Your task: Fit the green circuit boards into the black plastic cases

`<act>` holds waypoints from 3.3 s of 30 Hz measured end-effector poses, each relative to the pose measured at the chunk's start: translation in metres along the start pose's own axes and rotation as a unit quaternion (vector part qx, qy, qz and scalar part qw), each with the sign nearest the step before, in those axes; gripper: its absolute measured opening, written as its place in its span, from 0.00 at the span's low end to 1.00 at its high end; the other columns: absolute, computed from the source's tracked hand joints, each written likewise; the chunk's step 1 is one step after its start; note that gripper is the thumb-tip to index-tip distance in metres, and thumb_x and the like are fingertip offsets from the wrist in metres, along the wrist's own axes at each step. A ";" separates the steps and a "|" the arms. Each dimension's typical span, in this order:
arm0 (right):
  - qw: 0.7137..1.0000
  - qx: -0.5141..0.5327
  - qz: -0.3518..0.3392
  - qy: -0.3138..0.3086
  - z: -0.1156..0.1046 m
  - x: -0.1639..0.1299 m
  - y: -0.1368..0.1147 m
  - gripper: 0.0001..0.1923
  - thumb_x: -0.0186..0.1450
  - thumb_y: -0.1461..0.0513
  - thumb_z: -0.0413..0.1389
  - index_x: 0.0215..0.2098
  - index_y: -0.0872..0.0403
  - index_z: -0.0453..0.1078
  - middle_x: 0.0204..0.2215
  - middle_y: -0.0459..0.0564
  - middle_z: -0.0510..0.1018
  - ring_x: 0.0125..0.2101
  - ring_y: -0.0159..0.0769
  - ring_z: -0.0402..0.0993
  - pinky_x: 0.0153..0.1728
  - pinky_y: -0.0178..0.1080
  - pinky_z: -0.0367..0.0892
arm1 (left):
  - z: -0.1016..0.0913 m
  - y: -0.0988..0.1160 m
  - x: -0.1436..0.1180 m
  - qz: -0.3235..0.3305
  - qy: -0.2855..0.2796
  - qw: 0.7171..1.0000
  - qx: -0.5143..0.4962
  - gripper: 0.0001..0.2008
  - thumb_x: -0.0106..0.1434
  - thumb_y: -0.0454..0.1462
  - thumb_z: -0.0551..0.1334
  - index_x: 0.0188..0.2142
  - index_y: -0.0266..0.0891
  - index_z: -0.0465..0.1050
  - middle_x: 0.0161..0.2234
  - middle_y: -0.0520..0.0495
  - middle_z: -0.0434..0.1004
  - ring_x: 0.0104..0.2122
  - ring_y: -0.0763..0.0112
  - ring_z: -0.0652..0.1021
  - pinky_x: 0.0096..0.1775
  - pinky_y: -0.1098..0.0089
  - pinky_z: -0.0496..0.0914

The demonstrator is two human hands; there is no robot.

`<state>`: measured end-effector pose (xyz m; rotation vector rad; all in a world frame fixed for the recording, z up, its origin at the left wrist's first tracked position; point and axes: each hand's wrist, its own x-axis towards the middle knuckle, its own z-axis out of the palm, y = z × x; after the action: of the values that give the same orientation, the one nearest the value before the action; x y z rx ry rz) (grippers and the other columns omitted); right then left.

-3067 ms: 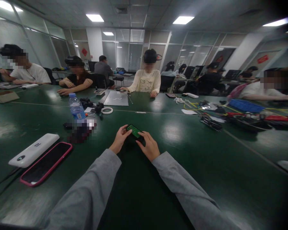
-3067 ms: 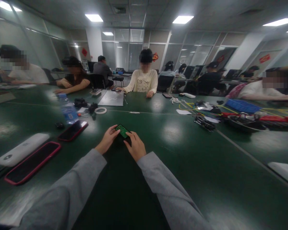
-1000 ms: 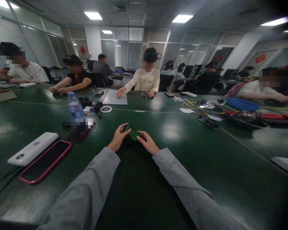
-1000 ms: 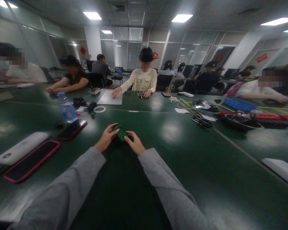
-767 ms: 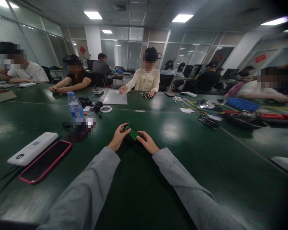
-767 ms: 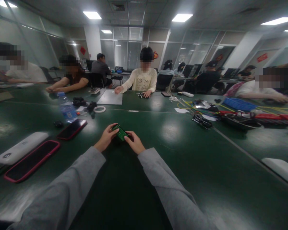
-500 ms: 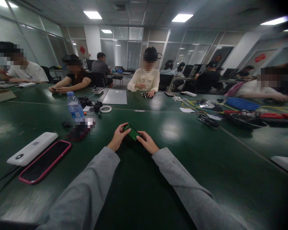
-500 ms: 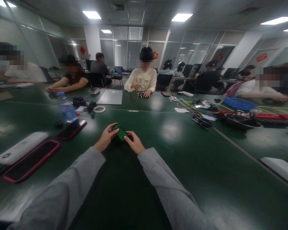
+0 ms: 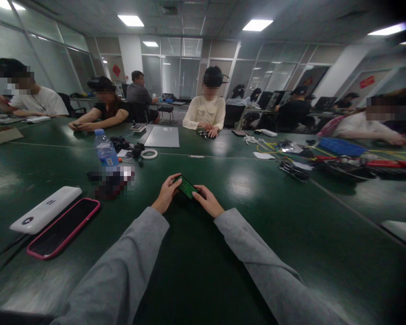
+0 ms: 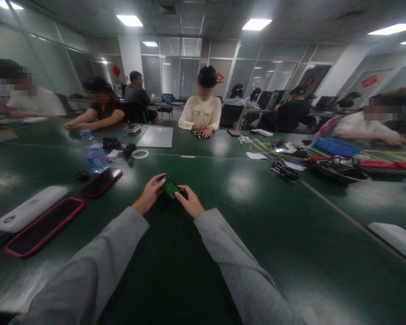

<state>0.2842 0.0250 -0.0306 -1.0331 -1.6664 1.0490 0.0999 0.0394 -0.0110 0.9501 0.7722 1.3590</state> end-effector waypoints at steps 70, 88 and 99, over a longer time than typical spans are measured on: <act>1.000 -0.005 -0.003 -0.002 0.001 0.000 -0.002 0.20 0.61 0.52 0.55 0.47 0.53 0.64 0.43 0.50 0.72 0.45 0.36 0.70 0.49 0.42 0.65 | -0.003 -0.006 0.000 0.044 -0.008 0.996 0.075 0.25 0.52 0.41 0.67 0.49 0.41 0.67 0.43 0.44 0.73 0.41 0.69 0.74 0.45 0.64 0.69; 1.000 -0.021 -0.005 0.007 0.001 0.002 0.004 0.21 0.60 0.51 0.55 0.47 0.54 0.64 0.42 0.50 0.73 0.42 0.35 0.70 0.47 0.40 0.65 | -0.002 -0.005 0.000 0.046 -0.003 0.995 0.084 0.25 0.51 0.41 0.67 0.49 0.41 0.67 0.42 0.45 0.72 0.41 0.68 0.74 0.46 0.64 0.68; 1.000 -0.012 0.000 0.013 0.002 0.000 0.000 0.21 0.60 0.51 0.55 0.46 0.54 0.64 0.42 0.50 0.73 0.43 0.36 0.70 0.47 0.41 0.65 | -0.001 -0.001 -0.004 0.036 -0.010 0.995 0.090 0.28 0.50 0.40 0.69 0.50 0.42 0.66 0.44 0.44 0.72 0.43 0.67 0.73 0.47 0.62 0.68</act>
<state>0.2820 0.0251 -0.0309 -1.0573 -1.6624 1.0130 0.0997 0.0360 -0.0127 1.1407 0.8642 1.3558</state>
